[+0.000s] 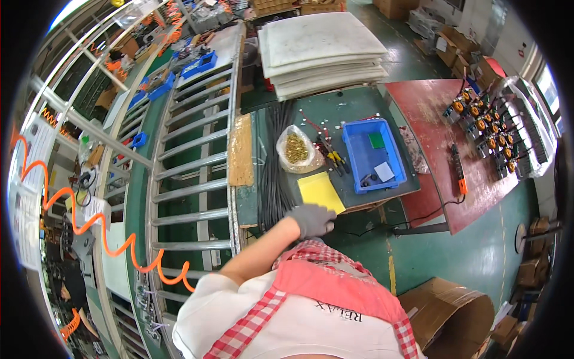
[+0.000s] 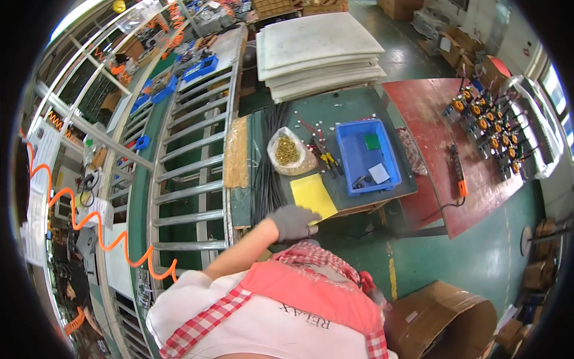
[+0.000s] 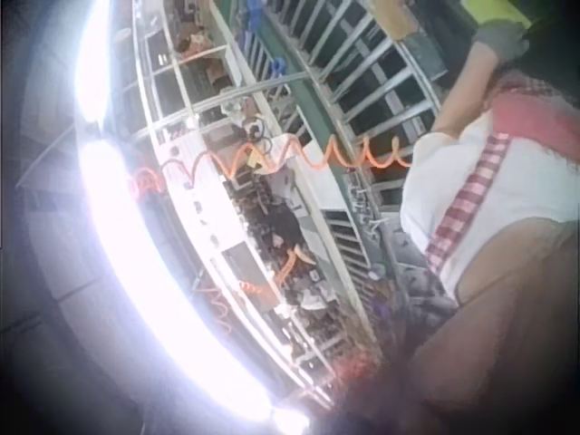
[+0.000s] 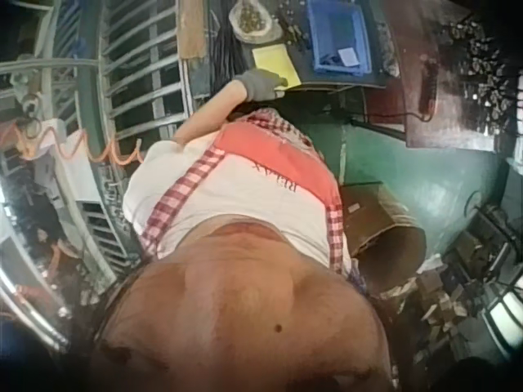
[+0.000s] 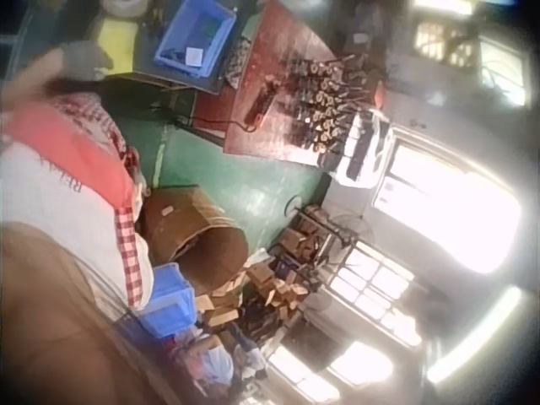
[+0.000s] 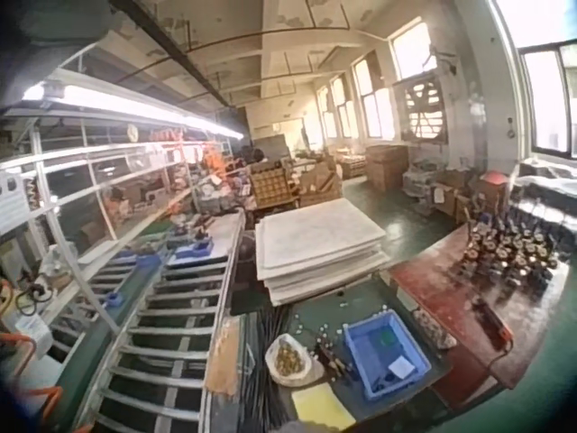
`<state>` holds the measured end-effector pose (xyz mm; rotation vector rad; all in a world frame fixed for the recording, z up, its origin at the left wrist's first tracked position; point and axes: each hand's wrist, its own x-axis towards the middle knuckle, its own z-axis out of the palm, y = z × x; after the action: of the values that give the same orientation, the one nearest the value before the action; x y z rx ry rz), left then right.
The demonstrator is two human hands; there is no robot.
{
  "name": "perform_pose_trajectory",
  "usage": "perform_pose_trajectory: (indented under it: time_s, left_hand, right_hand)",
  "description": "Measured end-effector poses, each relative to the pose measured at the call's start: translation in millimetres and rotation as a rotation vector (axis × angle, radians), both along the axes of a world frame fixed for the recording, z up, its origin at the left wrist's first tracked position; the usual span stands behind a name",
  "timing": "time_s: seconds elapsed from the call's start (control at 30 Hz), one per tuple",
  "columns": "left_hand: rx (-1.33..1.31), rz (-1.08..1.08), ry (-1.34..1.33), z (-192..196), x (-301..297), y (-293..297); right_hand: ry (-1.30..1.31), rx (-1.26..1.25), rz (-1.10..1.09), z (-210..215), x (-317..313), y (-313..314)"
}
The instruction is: The person assembles electronic components into metal enclosures on a factory floor. They place yellow insulating pads and circuit boards into the cases, then use a power drill to secure the components with screws. The person also handles wires and other small parts during the assembly process.
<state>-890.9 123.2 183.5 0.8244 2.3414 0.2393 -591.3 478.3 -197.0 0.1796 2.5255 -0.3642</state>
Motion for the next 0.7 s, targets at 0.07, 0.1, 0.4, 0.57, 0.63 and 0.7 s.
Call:
perform_pose_trajectory:
  time_s: [0.07, 0.1, 0.4, 0.57, 0.63, 0.7]
  left_hand:
    - [0.174, -0.062, 0.07, -18.3, -58.2, 0.9]
    - [0.156, -0.1, 0.139, -1.9, -93.5, 16.9]
    - [-0.052, 0.069, 0.917, -46.6, -450.4, 65.4]
    - [-0.465, 0.166, 0.792, -46.9, -574.4, 17.4]
    - [-0.536, 0.227, 0.834, -60.2, -643.3, -12.5]
    - [-0.589, 0.119, 0.831, -31.1, -588.7, 45.6]
  right_hand:
    - [-0.104, -0.038, -0.216, 8.3, 21.9, -5.5]
    - [-0.135, -0.037, -0.31, 13.1, 33.6, -6.7]
    - [-0.311, -0.057, -1.036, 45.2, 103.7, -139.7]
    - [-0.455, -0.162, -1.348, 51.7, 101.3, -267.1]
    - [-0.497, -0.218, -1.417, 52.7, 93.1, -310.6]
    - [-0.565, -0.252, -1.515, 67.7, 104.2, -369.0]
